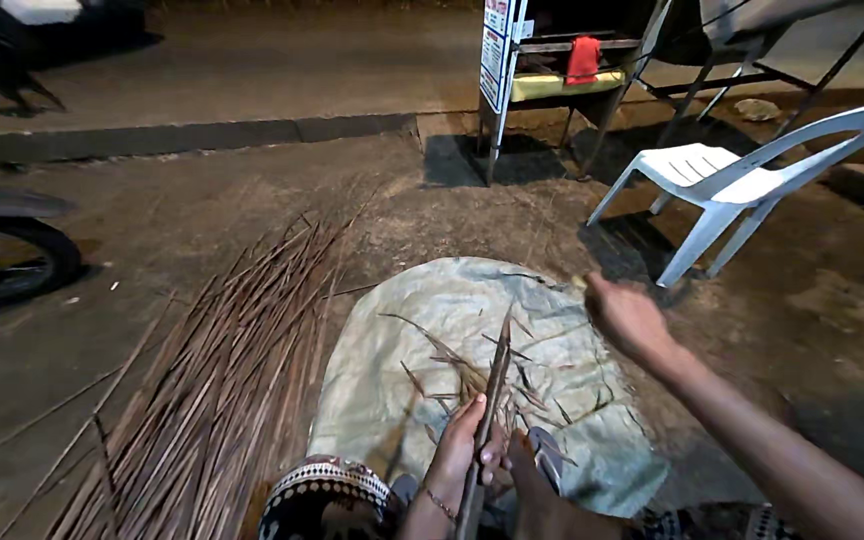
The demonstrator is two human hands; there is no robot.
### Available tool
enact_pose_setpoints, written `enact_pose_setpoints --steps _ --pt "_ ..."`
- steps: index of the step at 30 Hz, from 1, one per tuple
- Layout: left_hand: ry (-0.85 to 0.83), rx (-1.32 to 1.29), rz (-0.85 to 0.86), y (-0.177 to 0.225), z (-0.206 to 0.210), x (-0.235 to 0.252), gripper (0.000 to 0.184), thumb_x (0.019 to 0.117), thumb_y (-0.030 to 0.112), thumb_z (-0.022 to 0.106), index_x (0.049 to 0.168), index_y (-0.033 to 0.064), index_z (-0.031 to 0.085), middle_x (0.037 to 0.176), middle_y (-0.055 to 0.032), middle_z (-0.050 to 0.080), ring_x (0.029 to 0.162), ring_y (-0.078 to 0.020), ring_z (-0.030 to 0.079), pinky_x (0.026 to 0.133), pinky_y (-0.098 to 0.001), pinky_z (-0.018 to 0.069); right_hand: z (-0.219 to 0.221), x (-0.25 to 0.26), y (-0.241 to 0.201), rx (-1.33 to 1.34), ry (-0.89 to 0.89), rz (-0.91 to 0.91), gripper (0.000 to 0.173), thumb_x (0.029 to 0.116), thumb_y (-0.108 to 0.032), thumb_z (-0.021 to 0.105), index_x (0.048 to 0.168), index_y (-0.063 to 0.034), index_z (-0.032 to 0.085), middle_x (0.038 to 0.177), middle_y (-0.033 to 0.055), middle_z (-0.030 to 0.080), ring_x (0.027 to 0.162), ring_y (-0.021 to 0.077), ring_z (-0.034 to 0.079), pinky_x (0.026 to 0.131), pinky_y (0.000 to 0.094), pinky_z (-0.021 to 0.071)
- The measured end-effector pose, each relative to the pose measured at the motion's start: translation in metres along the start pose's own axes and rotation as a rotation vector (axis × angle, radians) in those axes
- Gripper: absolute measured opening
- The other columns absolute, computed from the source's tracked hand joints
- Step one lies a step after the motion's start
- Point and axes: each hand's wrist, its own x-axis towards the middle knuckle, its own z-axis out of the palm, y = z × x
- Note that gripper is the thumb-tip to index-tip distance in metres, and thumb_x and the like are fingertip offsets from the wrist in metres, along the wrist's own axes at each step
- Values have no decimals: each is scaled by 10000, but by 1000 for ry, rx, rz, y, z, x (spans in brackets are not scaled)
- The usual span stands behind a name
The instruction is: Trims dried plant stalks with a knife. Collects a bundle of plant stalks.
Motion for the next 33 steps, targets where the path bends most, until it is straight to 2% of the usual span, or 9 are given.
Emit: enact_pose_setpoints --steps 4,6,9,11,14,19,26,30,33 --pt "85 -116 35 5 -4 5 401 1141 232 167 928 88 475 490 58 406 363 -34 420 408 -167 444 46 -44 -44 179 -196 -444 300 1042 -154 502 1277 6 599 1006 251 694 899 458 693 769 625 531" --pt "84 -161 70 6 -7 4 416 1115 164 160 873 107 493 467 69 419 361 -31 432 425 -171 456 78 -56 -56 166 -33 -660 194 996 -124 555 1105 7 646 898 206 702 756 405 715 633 565 564" --pt "50 -167 59 6 -11 2 410 1121 175 166 890 106 497 470 75 405 356 -21 421 410 -155 442 96 -46 -56 31 247 -786 87 922 -65 624 965 -4 669 779 170 664 648 355 693 537 481 554" --pt "38 -165 30 6 -11 4 397 1131 196 173 912 98 489 478 70 393 358 -24 415 410 -156 441 95 -37 -51 -49 298 -771 76 911 -65 636 952 -14 676 774 169 661 663 359 694 541 477 550" --pt "34 -101 -13 7 -4 3 387 1143 238 185 927 95 473 488 71 377 360 -23 393 407 -152 419 78 -25 -44 -85 114 -568 210 1011 -70 532 1155 11 663 969 256 695 836 461 703 685 580 548" --pt "-60 -68 -27 2 0 1 405 1138 248 168 958 96 496 495 66 423 375 -38 444 451 -183 488 57 5 -15 -186 120 -383 259 1038 -54 472 1232 10 632 1047 287 683 907 503 686 743 622 526" --pt "-91 -45 -31 -4 0 -3 403 1133 221 174 933 89 497 491 72 408 365 -19 424 432 -158 465 9 23 16 -249 106 43 351 1077 -62 379 1391 15 517 1188 317 638 1001 534 659 791 643 508" --pt "17 -111 3 0 -3 4 403 1140 241 173 936 97 488 481 77 380 359 -22 401 419 -160 443 3 -6 -7 -10 -89 -170 356 1076 -149 445 1395 -18 533 1123 308 669 1000 521 669 827 670 507" --pt "6 -281 71 2 -10 8 444 1133 220 162 869 126 505 461 86 411 367 -25 444 463 -169 485 41 -40 -44 134 -197 -498 281 1034 -132 517 1267 -6 613 1024 249 699 900 456 697 778 628 532"
